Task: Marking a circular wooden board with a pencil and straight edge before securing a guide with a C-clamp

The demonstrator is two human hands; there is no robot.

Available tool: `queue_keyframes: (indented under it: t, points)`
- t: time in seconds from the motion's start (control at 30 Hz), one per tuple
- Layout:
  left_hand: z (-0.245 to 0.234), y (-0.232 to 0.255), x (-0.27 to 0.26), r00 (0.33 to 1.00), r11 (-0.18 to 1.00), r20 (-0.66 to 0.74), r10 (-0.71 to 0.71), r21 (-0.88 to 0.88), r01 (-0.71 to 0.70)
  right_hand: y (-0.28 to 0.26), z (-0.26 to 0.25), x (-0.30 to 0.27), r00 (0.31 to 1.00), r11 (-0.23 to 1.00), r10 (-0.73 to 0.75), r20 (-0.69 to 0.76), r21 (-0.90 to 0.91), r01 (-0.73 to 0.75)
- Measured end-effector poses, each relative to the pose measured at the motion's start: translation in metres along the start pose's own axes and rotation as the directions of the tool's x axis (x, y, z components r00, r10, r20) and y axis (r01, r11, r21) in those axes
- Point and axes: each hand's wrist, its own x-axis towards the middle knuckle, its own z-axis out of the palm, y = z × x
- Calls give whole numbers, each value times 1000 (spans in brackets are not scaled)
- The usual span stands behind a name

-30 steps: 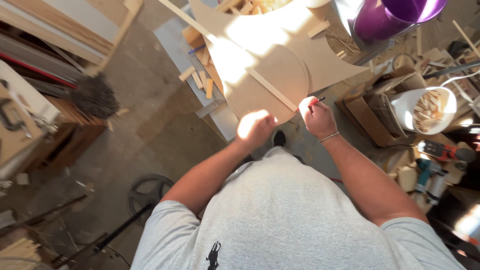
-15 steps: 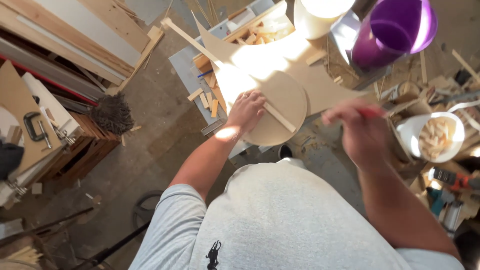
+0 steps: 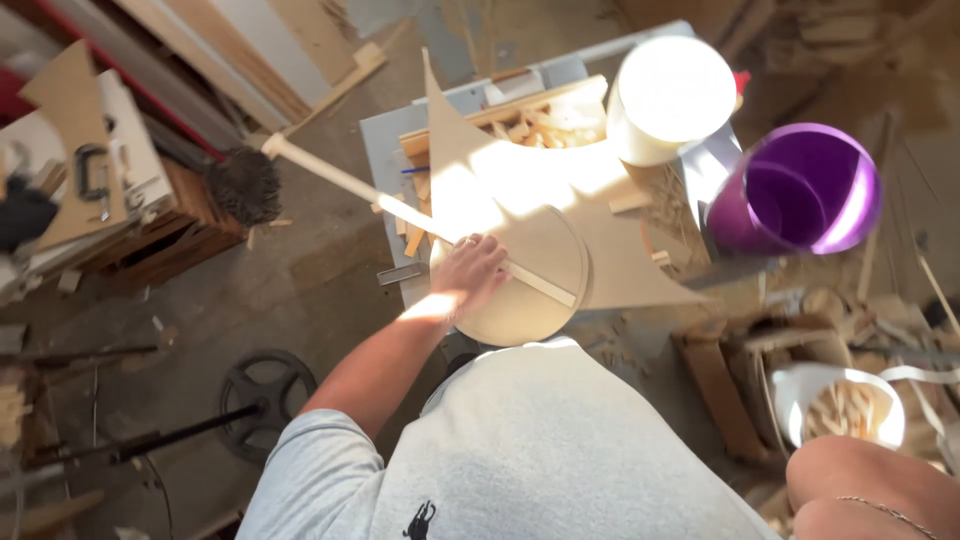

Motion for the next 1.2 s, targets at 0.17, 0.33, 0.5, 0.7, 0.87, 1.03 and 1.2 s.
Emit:
queue_keyframes:
  t: [0.17,0.33,0.5,0.7,0.87,1.03,1.2]
  points:
    - [32,5,1,987,988,-57,-149,-43,147,91,-43,10,949,945,259,182,-250,-210]
    - [41,19,-15,952,976,-217,-216,-83,202,145,-50,49,825,775,519,224,-529,-345]
    - [60,23,-26,883,968,-397,-248,-69,241,138,-32,96,655,485,747,118,-770,-415]
    - [80,42,-73,765,932,-537,-357,-148,331,42,36,120,435,136,899,-48,-914,-382]
    - [83,65,-114,696,839,-489,-526,-163,519,135,78,264,858,949,-304,-415,-54,310]
    - [114,77,-140,567,759,-529,-632,-277,589,300,134,347,945,832,-209,-252,-553,36]
    - [124,69,-137,555,721,-464,-691,-389,573,298,154,358,982,914,162,-94,-360,-185]
